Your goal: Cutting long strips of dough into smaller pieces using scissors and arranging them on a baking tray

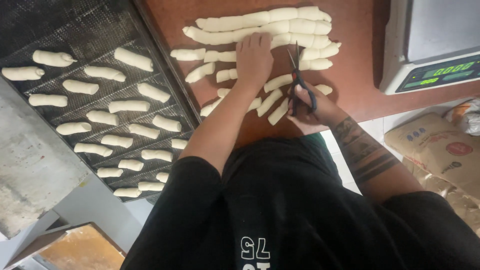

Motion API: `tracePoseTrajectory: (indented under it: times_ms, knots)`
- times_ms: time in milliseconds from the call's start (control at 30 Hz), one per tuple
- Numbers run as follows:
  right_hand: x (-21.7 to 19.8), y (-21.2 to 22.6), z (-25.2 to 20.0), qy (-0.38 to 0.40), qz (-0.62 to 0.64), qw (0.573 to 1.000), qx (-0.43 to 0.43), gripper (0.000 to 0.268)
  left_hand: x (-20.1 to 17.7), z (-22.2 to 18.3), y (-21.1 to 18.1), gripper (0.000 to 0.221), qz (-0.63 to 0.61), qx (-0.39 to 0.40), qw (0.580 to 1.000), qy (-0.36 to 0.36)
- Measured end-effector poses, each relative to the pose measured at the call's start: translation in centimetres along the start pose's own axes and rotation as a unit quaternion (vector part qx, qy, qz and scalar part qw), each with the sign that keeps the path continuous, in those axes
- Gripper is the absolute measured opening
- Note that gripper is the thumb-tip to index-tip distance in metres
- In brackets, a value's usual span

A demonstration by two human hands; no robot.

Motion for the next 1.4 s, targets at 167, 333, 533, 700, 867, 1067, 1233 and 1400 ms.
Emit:
tracePoseTrajectory:
  times_ms: [167, 333, 533, 700, 867, 1067, 1233, 1400]
  knots:
    - [-2.1, 0.1, 0.2, 0.003, 0.115, 0.991, 0.060, 0.052, -0.3, 1.0, -0.4, 0.018, -0.037, -0.122, 0.990, 0.052]
    - [-2.1, 2.0, -0.3, 0.032, -0.059, 0.997, 0.045, 0.058, 1.3, 0.1, -1.1, 0.034, 0.071, -0.025, 0.997, -0.024]
    - [-2.7, 3.4, 0.1, 0.045, -0.135, 0.989, 0.035, 0.057, -2.9, 0.1, -4.1, 0.021, -0.213, -0.107, 0.955, 0.179]
    - [-2.3, 4.4, -0.6, 0.037, -0.154, 0.985, 0.062, 0.046, -4.1, -2.4, -3.9, 0.022, -0.236, -0.038, 0.950, 0.200]
    - [-3.1, 5.4, -0.1, -0.090, -0.212, 0.972, -0.047, 0.023, 1.4, -3.7, -0.5, 0.029, -0.142, 0.008, 0.983, 0.116]
    - [-0.4, 6.4, -2.1, -0.068, -0.275, 0.959, -0.020, 0.025, -2.9, -4.4, 1.9, 0.024, -0.013, 0.041, 0.998, 0.040]
    - [1.9, 5.4, -0.7, -0.056, -0.180, 0.982, -0.004, 0.025, -11.4, -1.7, 8.9, 0.038, -0.069, -0.196, 0.975, -0.079]
    - [8.1, 5.4, 1.6, 0.057, -0.153, 0.986, 0.039, 0.038, -7.3, -1.4, 15.3, 0.066, 0.036, -0.180, 0.982, 0.050]
Point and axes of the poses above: each hand's wrist, its own z-axis towards the middle knuckle, its own x-axis out of the palm, y = z × x, the point moved 6 cm from there along z, towards the middle knuckle, and after that the axes turned 1 degree about -x, right-handed, at the moved point
